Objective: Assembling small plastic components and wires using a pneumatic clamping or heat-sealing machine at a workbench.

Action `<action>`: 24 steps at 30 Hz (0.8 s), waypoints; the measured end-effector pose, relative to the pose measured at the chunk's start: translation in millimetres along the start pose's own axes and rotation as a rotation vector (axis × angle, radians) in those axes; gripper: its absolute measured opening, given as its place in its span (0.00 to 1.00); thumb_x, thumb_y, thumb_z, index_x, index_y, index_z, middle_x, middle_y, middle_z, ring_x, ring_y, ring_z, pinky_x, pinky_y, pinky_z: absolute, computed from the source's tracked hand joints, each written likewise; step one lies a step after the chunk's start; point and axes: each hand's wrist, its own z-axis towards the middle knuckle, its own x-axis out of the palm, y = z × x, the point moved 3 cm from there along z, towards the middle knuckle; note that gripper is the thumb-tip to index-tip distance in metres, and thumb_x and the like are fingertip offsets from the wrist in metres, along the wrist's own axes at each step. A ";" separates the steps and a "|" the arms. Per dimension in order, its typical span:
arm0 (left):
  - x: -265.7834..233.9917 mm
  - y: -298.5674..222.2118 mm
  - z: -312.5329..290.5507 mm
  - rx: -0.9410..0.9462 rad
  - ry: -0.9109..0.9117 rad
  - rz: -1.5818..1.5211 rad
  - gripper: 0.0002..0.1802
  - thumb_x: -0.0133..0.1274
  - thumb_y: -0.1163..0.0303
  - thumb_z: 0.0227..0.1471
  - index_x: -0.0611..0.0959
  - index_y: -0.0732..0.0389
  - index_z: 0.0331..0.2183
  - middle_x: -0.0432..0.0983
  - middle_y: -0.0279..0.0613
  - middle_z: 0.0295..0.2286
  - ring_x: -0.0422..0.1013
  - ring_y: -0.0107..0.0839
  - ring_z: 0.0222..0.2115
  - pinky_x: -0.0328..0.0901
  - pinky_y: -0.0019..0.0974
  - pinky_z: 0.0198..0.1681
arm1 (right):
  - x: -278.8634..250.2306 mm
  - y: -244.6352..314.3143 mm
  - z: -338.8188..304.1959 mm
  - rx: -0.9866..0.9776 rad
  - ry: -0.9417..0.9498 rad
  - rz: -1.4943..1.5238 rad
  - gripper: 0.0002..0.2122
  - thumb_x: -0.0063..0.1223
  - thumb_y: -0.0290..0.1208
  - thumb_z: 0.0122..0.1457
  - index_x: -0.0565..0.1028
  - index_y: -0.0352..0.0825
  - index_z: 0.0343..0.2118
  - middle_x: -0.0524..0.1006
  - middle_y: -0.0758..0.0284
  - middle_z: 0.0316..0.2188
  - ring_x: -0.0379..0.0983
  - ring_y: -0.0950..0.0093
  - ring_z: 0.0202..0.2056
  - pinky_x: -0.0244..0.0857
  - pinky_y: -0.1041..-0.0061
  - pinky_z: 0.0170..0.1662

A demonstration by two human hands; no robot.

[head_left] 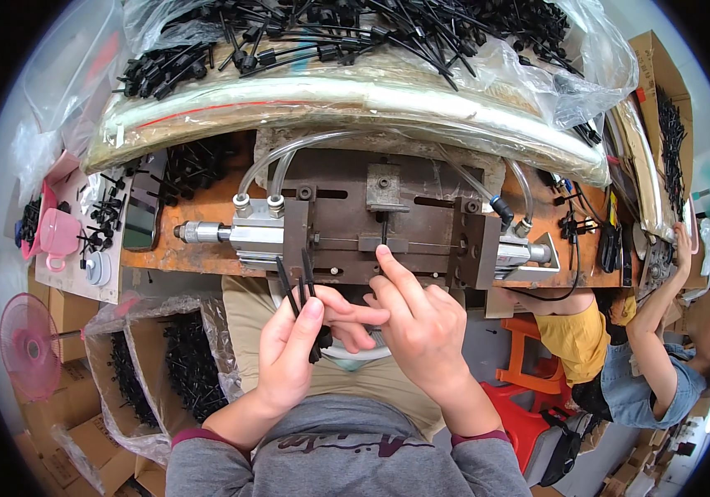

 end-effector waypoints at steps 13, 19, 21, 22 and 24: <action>-0.4 -2.6 0.3 0.030 -0.032 -0.044 0.13 0.32 0.64 0.65 0.68 0.63 0.41 0.77 0.55 0.31 0.69 0.27 0.21 0.64 0.27 0.23 | -75.2 24.3 -51.4 0.167 -0.468 0.476 0.04 0.58 0.24 0.46 0.75 0.36 0.25 0.73 0.68 0.22 0.66 0.74 0.21 0.55 0.77 0.25; 11.4 5.8 -6.0 -0.024 0.005 -0.083 0.15 0.34 0.63 0.66 0.71 0.63 0.41 0.72 0.40 0.23 0.60 0.18 0.18 0.54 0.21 0.20 | -141.1 83.5 -45.7 0.505 -0.208 -1.916 0.08 0.40 0.36 0.65 0.66 0.40 0.30 0.62 0.71 0.27 0.60 0.77 0.33 0.54 0.81 0.42; 11.1 6.1 -7.7 -0.034 0.010 -0.073 0.15 0.34 0.63 0.66 0.71 0.63 0.41 0.72 0.40 0.23 0.60 0.18 0.18 0.55 0.21 0.20 | -141.3 71.1 -35.4 0.881 0.349 -2.641 0.08 0.39 0.35 0.65 0.67 0.41 0.30 0.63 0.74 0.27 0.60 0.80 0.31 0.55 0.82 0.39; 10.1 6.8 -9.2 -0.037 0.003 -0.066 0.15 0.34 0.63 0.66 0.71 0.63 0.41 0.72 0.40 0.23 0.60 0.17 0.18 0.55 0.21 0.20 | -142.1 65.2 -30.5 1.074 0.700 -2.947 0.08 0.39 0.34 0.66 0.68 0.41 0.30 0.63 0.75 0.27 0.59 0.82 0.30 0.55 0.83 0.38; 11.0 8.7 -7.9 -0.042 0.000 -0.080 0.15 0.34 0.63 0.66 0.71 0.63 0.41 0.72 0.40 0.23 0.60 0.17 0.18 0.55 0.20 0.20 | -147.1 65.3 -31.2 1.296 1.295 -3.354 0.08 0.38 0.33 0.66 0.68 0.42 0.29 0.63 0.77 0.26 0.59 0.84 0.28 0.55 0.85 0.36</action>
